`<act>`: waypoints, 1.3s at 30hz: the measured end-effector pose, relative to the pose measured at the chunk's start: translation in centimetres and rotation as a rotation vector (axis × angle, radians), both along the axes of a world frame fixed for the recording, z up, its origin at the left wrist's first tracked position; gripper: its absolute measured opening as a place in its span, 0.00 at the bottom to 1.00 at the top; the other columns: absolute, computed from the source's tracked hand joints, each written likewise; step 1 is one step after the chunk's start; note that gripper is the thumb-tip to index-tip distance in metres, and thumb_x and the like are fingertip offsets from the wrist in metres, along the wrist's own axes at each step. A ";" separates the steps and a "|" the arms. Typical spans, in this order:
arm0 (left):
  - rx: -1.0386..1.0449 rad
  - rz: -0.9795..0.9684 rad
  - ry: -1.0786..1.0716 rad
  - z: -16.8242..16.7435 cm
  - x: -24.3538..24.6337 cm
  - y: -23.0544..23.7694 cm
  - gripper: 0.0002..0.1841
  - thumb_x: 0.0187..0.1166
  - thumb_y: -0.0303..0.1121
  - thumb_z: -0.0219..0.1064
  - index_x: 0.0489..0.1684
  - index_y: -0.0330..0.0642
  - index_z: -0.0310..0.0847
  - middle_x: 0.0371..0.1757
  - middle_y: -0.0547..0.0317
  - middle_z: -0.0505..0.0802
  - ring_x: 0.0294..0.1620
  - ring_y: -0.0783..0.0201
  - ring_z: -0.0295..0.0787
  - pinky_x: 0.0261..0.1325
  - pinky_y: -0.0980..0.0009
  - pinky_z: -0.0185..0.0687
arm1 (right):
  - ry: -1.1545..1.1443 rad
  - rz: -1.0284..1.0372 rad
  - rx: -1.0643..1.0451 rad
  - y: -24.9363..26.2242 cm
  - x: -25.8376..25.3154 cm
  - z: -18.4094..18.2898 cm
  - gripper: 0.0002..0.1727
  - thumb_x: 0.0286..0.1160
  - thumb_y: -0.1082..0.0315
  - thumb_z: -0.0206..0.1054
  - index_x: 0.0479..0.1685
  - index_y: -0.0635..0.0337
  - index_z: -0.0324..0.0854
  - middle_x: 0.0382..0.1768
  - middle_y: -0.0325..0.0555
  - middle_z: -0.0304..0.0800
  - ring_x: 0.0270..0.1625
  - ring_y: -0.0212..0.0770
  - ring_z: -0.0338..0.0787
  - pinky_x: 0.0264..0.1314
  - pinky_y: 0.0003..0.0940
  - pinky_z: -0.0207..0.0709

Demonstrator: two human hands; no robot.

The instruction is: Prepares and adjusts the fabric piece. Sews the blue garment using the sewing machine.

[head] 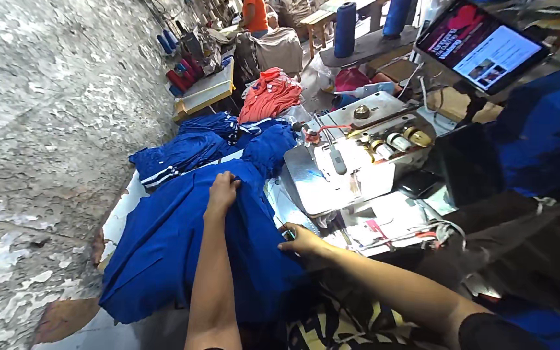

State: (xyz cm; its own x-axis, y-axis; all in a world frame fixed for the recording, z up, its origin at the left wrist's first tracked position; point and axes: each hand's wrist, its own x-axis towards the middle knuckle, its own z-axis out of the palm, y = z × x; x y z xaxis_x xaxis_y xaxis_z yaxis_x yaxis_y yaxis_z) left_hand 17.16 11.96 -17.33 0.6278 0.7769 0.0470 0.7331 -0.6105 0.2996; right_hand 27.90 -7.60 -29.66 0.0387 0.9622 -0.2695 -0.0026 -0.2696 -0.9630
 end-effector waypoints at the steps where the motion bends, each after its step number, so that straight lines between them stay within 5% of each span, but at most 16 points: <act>1: 0.073 -0.036 -0.111 0.7 -0.9 -1.4 0.14 0.87 0.28 0.62 0.56 0.21 0.80 0.58 0.25 0.87 0.64 0.32 0.85 0.69 0.36 0.74 | -0.007 0.000 0.033 -0.6 0.0 0.1 0.24 0.76 0.73 0.72 0.70 0.68 0.73 0.46 0.51 0.82 0.42 0.38 0.82 0.51 0.37 0.78; 7: 0.480 -0.221 -0.552 2.9 -3.1 -6.5 0.09 0.81 0.23 0.66 0.48 0.20 0.82 0.49 0.31 0.90 0.50 0.42 0.91 0.59 0.50 0.85 | -0.107 -0.154 0.358 -4.1 -0.4 1.2 0.11 0.68 0.71 0.76 0.43 0.70 0.84 0.30 0.41 0.81 0.32 0.27 0.76 0.40 0.25 0.73; 13: 0.285 -0.431 -0.925 2.3 3.9 -7.6 0.11 0.82 0.24 0.65 0.49 0.19 0.80 0.41 0.47 0.90 0.38 0.77 0.85 0.48 0.81 0.82 | -0.348 -0.410 0.708 -11.7 2.0 2.6 0.15 0.73 0.61 0.74 0.28 0.67 0.85 0.22 0.37 0.82 0.25 0.16 0.73 0.30 0.12 0.65; 15: 0.152 -0.457 -0.867 0.4 6.9 -9.0 0.11 0.82 0.25 0.65 0.49 0.21 0.81 0.39 0.46 0.90 0.35 0.71 0.85 0.46 0.74 0.83 | -0.322 -0.443 0.717 -14.6 2.8 2.2 0.14 0.73 0.63 0.73 0.27 0.66 0.85 0.21 0.34 0.82 0.25 0.12 0.73 0.31 0.08 0.67; 17: 0.054 -0.415 -0.661 -2.2 9.2 -10.1 0.10 0.82 0.27 0.66 0.48 0.25 0.84 0.47 0.39 0.91 0.43 0.54 0.89 0.51 0.57 0.86 | -0.261 -0.481 0.616 -16.1 3.7 0.8 0.11 0.71 0.64 0.74 0.26 0.62 0.86 0.21 0.28 0.83 0.26 0.11 0.76 0.31 0.08 0.70; 21: 0.000 -0.227 -0.370 -5.9 11.9 -11.0 0.08 0.75 0.25 0.70 0.46 0.34 0.92 0.59 0.35 0.89 0.67 0.34 0.81 0.67 0.28 0.65 | -0.162 -0.503 0.279 -16.5 4.7 -1.4 0.04 0.67 0.68 0.76 0.29 0.58 0.89 0.25 0.26 0.88 0.29 0.14 0.82 0.38 0.15 0.78; 24: 0.141 -0.143 -0.418 -6.1 11.7 -12.4 0.15 0.66 0.22 0.76 0.52 0.34 0.88 0.57 0.34 0.87 0.63 0.30 0.81 0.62 0.26 0.65 | -0.127 -0.484 0.290 -16.0 4.3 -3.3 0.04 0.68 0.70 0.75 0.32 0.60 0.89 0.28 0.27 0.89 0.32 0.13 0.83 0.41 0.13 0.79; 26: 0.314 -0.172 -0.443 -6.8 11.1 -13.7 0.10 0.65 0.20 0.74 0.43 0.31 0.90 0.53 0.35 0.90 0.60 0.32 0.83 0.62 0.28 0.66 | -0.125 -0.474 0.306 -15.8 3.8 -5.0 0.06 0.68 0.69 0.74 0.31 0.62 0.88 0.27 0.29 0.87 0.31 0.13 0.80 0.39 0.13 0.75; 28: 0.445 -0.219 -0.402 -7.7 10.2 -15.8 0.04 0.68 0.21 0.72 0.35 0.33 0.93 0.52 0.39 0.91 0.60 0.35 0.84 0.64 0.30 0.64 | -0.121 -0.437 0.295 -16.5 3.2 -6.6 0.07 0.69 0.67 0.73 0.29 0.62 0.87 0.25 0.29 0.84 0.30 0.14 0.78 0.37 0.13 0.73; 30: 0.469 -0.284 -0.342 -8.5 9.2 -18.3 0.07 0.74 0.23 0.69 0.39 0.35 0.94 0.54 0.39 0.93 0.62 0.34 0.86 0.65 0.28 0.66 | -0.104 -0.400 0.240 -17.6 2.8 -7.6 0.09 0.71 0.66 0.73 0.29 0.63 0.87 0.24 0.29 0.83 0.29 0.15 0.76 0.36 0.14 0.71; 33: 0.553 -0.308 -0.414 -10.8 9.3 -20.9 0.09 0.77 0.26 0.66 0.40 0.34 0.94 0.46 0.41 0.96 0.53 0.36 0.92 0.61 0.38 0.77 | -0.080 -0.465 0.233 -19.1 2.6 -8.6 0.09 0.70 0.67 0.73 0.26 0.61 0.86 0.22 0.25 0.81 0.26 0.12 0.74 0.33 0.12 0.69; 36: 0.571 -0.267 -0.518 -12.4 10.3 -21.1 0.11 0.77 0.28 0.64 0.39 0.35 0.94 0.47 0.42 0.97 0.56 0.36 0.92 0.66 0.41 0.78 | -0.046 -0.550 0.352 -20.3 3.0 -8.2 0.04 0.71 0.68 0.71 0.34 0.59 0.86 0.28 0.24 0.85 0.30 0.11 0.79 0.37 0.10 0.74; 39: 0.512 -0.249 -0.437 -11.9 10.3 -21.1 0.13 0.80 0.24 0.58 0.47 0.27 0.91 0.53 0.36 0.95 0.61 0.34 0.90 0.76 0.37 0.69 | -0.070 -0.572 0.384 -21.4 3.2 -6.5 0.04 0.72 0.68 0.70 0.36 0.60 0.87 0.30 0.24 0.88 0.32 0.10 0.81 0.40 0.09 0.75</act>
State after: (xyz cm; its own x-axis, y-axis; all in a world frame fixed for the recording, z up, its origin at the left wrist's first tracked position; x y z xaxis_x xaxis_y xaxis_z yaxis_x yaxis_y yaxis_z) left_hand 27.48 -9.18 -29.25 0.6238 0.4259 0.6554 0.4320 -0.8866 0.1650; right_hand 31.14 -29.02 -36.14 0.5735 0.8120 0.1083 0.0232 0.1160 -0.9930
